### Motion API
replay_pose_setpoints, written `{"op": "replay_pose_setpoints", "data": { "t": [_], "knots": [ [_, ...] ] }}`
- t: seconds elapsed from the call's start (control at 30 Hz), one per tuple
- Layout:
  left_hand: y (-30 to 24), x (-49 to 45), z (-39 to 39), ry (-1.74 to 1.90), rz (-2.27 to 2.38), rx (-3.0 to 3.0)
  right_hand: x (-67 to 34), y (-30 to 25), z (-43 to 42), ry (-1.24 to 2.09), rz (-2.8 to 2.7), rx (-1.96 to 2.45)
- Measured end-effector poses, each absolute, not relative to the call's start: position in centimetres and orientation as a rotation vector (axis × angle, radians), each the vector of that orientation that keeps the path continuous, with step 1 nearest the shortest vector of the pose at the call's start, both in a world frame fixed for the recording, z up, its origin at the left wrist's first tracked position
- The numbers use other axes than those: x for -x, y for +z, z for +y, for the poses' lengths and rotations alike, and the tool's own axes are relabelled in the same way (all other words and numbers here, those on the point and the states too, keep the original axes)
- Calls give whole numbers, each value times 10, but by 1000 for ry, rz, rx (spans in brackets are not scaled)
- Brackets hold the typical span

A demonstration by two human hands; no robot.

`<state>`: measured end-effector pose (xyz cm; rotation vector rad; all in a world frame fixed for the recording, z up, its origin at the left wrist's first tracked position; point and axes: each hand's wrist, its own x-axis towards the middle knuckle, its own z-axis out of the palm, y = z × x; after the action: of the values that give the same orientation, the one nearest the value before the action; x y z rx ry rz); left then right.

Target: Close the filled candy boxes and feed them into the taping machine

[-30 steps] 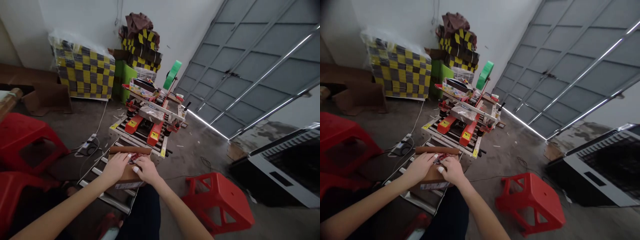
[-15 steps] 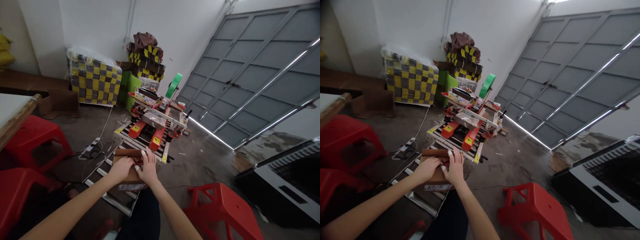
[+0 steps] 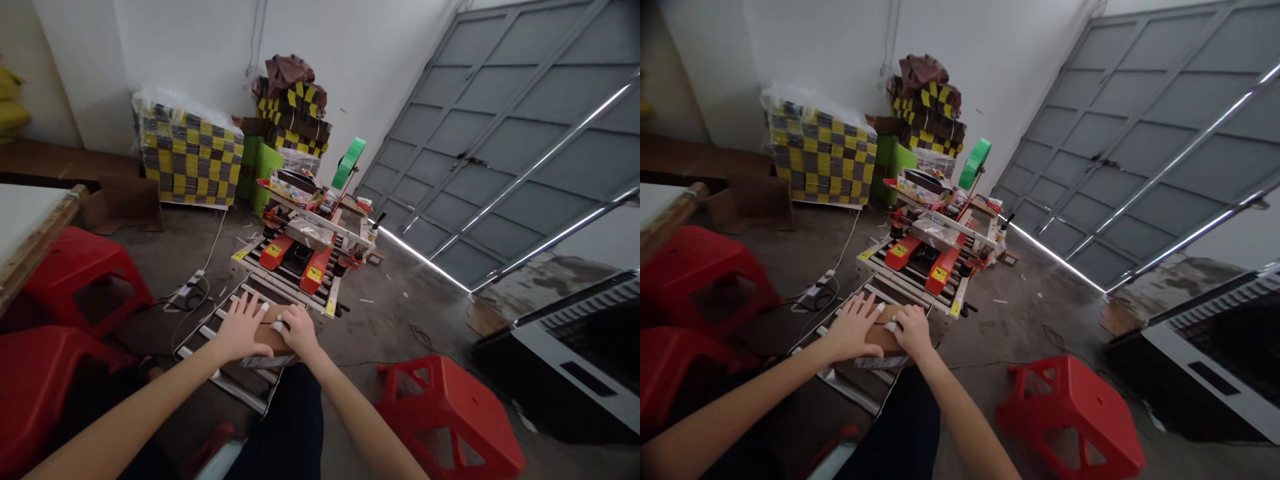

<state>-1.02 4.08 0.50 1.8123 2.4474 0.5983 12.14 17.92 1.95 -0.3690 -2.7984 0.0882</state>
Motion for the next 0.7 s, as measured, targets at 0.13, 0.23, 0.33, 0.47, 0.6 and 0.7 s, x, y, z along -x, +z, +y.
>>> {"op": "replay_pose_setpoints", "data": {
  "t": [0.13,0.23,0.33,0.47,0.6,0.7],
  "knots": [
    [24,12,45,322,2332,-1833,-118,19,191,229,-2786,353],
    [35,-1,55,324,2454,-1632,-117,3,187,320,-2679,460],
    [39,-16,66,301,2601,-1370,-119,-18,168,422,-2594,551],
    [44,-20,70,236,2560,-1311,-124,-28,160,585,-2638,531],
    [51,-16,64,285,2322,-1399,-123,-10,190,653,-2824,444],
    [55,-14,62,288,2189,-1390,-123,4,205,669,-2992,421]
  ]
}}
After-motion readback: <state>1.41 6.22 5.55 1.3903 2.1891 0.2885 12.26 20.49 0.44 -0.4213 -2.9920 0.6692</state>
